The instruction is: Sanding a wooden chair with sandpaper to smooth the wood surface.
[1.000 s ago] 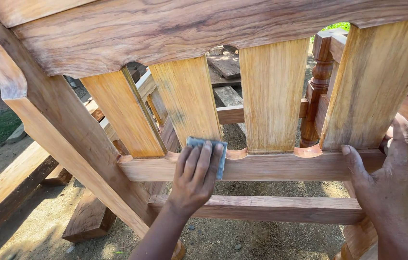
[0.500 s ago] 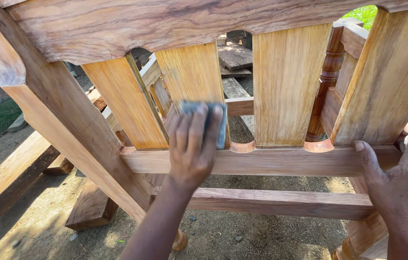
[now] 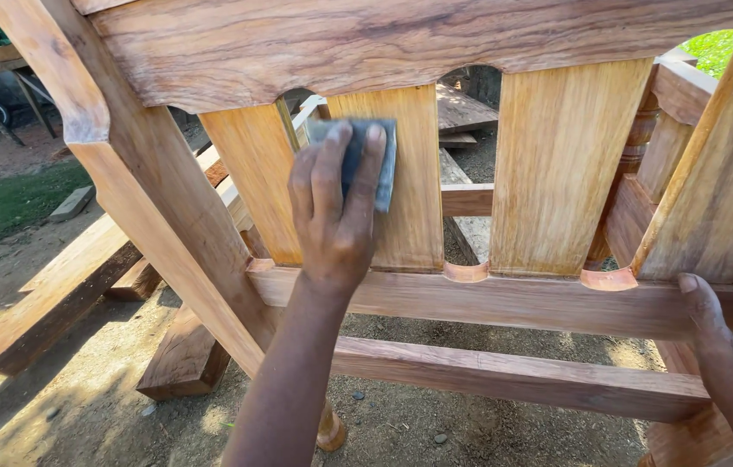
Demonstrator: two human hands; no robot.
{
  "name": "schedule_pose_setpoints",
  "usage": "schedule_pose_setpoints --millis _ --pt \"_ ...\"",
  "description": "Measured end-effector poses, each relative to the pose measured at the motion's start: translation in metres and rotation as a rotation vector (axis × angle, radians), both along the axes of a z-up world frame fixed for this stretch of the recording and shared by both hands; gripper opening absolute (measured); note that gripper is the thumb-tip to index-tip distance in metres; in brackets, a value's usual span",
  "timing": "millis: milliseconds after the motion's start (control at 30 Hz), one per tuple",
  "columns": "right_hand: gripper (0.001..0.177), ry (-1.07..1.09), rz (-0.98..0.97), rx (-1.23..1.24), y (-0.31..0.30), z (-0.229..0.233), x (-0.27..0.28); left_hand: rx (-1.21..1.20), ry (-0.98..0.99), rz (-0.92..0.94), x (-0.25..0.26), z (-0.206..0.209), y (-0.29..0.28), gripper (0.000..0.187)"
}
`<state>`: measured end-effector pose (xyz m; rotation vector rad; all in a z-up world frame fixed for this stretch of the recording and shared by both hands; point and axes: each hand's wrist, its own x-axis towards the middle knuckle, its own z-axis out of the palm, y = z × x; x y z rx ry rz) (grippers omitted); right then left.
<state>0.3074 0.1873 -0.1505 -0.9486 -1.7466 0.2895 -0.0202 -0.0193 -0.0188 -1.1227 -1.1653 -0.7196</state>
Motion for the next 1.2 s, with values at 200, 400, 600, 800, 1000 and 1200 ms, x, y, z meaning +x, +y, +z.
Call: schedule_pose_setpoints --millis 200,400,600,800,1000,1200 --pt "0.049 0.11 0.097 -0.001 0.007 -0.012 0.005 -0.156 -0.059 -0.012 0.006 -0.092 -0.021 0.045" --pt "0.052 0.194 0.154 -0.102 0.028 -0.031 0.004 0.095 -0.09 -0.06 -0.006 0.005 -0.001 0.042" --pt "0.048 0.267 0.236 -0.378 0.035 -0.037 -0.002 0.046 -0.087 -0.011 -0.009 -0.042 0.0 0.045" --pt "0.052 0.015 -0.036 -0.034 -0.005 0.007 -0.004 -0.215 -0.048 0.006 0.004 -0.095 -0.024 0.049" --pt "0.049 -0.059 0.002 0.11 -0.024 0.031 -0.004 -0.023 -0.002 0.004 -0.006 0.008 -0.006 0.049" --pt "0.05 -0.029 -0.007 0.07 -0.04 0.049 -0.008 -0.124 0.153 -0.014 -0.007 -0.062 0.017 0.044"
